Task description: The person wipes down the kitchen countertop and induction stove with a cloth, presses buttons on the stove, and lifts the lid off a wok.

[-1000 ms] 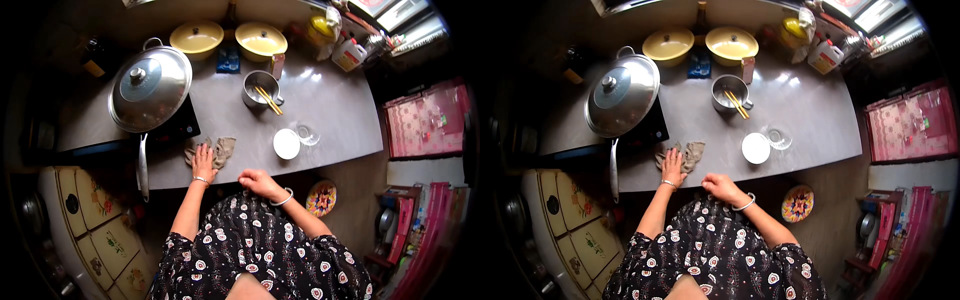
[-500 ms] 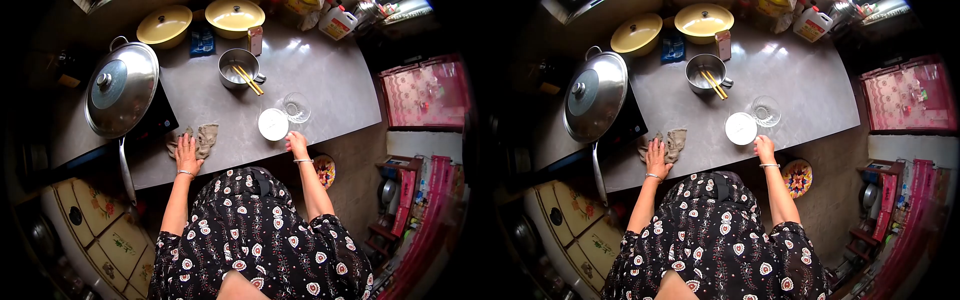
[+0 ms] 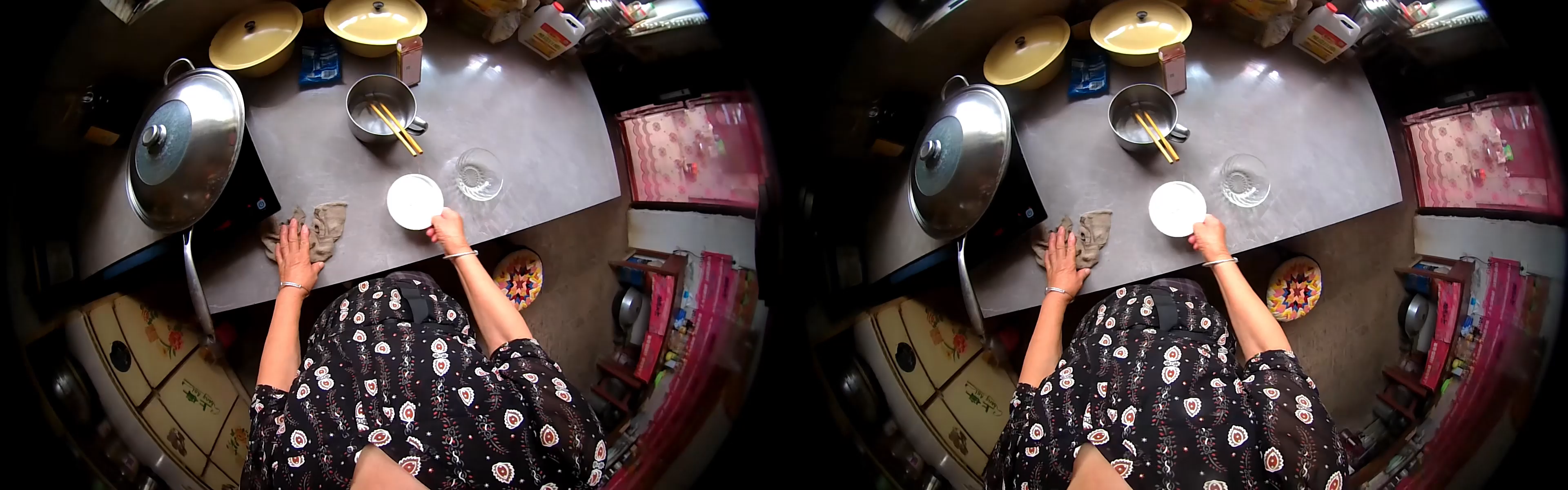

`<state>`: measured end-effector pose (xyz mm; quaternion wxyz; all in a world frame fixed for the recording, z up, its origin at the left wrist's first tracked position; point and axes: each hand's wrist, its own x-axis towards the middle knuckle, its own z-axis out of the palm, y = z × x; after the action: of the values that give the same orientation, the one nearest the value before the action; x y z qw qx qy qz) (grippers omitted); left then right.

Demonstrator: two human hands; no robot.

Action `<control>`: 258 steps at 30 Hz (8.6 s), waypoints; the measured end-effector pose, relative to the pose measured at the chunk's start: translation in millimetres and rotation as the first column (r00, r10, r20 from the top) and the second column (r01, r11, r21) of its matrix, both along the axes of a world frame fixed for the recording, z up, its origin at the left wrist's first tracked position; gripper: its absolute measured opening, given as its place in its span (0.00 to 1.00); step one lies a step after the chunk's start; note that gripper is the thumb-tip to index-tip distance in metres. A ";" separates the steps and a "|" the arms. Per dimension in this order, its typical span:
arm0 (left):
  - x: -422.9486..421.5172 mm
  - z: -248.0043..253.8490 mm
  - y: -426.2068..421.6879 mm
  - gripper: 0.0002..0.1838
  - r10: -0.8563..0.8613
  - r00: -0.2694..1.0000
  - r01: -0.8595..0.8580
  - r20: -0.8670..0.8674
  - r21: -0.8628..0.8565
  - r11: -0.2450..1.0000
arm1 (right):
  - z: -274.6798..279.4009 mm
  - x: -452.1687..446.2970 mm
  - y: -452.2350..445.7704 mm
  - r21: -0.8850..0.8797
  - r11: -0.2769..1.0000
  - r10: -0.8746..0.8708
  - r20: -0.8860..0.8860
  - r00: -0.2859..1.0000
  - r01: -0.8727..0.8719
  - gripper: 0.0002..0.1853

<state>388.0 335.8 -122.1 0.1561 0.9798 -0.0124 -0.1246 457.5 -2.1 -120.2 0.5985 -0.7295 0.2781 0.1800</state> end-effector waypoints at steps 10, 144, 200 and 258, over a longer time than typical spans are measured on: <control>0.1 -0.2 0.3 0.54 -0.004 1.000 0.004 -0.013 0.009 1.000 | -15.1 29.4 104.9 0.171 0.977 0.133 -0.008 0.991 -0.129 0.08; -56.9 -0.1 58.1 0.58 0.700 0.712 -0.701 -0.060 -0.122 0.703 | -34.8 63.2 80.4 -0.580 0.257 0.871 -0.208 0.446 -0.773 0.19; -190.3 58.6 48.2 0.13 0.579 0.597 -0.303 -0.555 -0.824 -0.478 | 174.9 -120.7 279.4 0.540 0.150 0.904 0.264 0.336 -0.828 0.13; -382.0 157.0 639.7 0.08 0.999 0.041 -0.544 -0.011 -0.839 0.013 | 179.2 -291.5 708.0 0.374 -0.186 0.976 0.174 -0.128 -0.908 0.13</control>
<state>6.1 975.6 34.9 0.5114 0.6132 0.4959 0.3414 166.0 705.9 58.9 0.3592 -0.5374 -0.3500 0.6780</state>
